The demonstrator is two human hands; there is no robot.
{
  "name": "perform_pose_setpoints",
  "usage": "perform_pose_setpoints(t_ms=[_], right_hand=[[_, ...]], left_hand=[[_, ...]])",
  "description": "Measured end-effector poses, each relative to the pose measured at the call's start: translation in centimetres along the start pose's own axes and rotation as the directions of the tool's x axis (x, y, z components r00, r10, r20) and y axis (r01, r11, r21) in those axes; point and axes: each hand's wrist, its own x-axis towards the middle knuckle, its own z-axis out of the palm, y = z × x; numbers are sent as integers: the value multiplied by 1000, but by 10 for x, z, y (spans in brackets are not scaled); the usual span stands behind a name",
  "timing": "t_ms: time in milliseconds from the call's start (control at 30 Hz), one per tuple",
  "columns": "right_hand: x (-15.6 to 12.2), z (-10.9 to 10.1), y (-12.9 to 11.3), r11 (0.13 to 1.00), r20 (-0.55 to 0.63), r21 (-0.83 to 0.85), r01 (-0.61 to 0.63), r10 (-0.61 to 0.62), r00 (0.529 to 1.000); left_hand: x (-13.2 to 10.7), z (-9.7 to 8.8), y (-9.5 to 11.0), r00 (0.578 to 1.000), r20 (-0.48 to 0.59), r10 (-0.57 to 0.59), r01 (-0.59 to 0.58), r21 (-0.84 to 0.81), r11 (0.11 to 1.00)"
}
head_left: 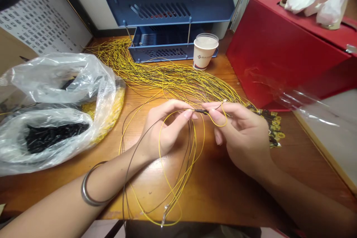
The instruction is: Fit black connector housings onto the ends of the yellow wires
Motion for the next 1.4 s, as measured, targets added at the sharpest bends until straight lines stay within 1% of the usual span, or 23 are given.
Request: perform_pose_setpoints(t_ms=[233, 400, 700, 967, 1133, 1400], right_hand=[[-1, 0, -1, 1000, -35, -1, -25, 25, 999], [-2, 0, -3, 999, -36, -22, -39, 38, 999], [-2, 0, -3, 999, -25, -40, -8, 7, 1000], [-1, 1, -4, 998, -55, -63, -29, 25, 998], [-1, 1, -4, 999, -59, -35, -38, 36, 998], [-1, 2, -5, 998, -109, -48, -36, 31, 994]], left_hand=[[0, 0, -1, 1000, 15, -21, 21, -43, 999], [-1, 0, -1, 1000, 11, -24, 24, -33, 999], [0, -1, -2, 996, 35, -80, 83, -94, 992], [-2, 2, -4, 995, -8, -103, 100, -164, 981], [-2, 2, -4, 993, -42, -110, 101, -178, 979], [-1, 2, -4, 991, -113, -75, 60, -128, 990]])
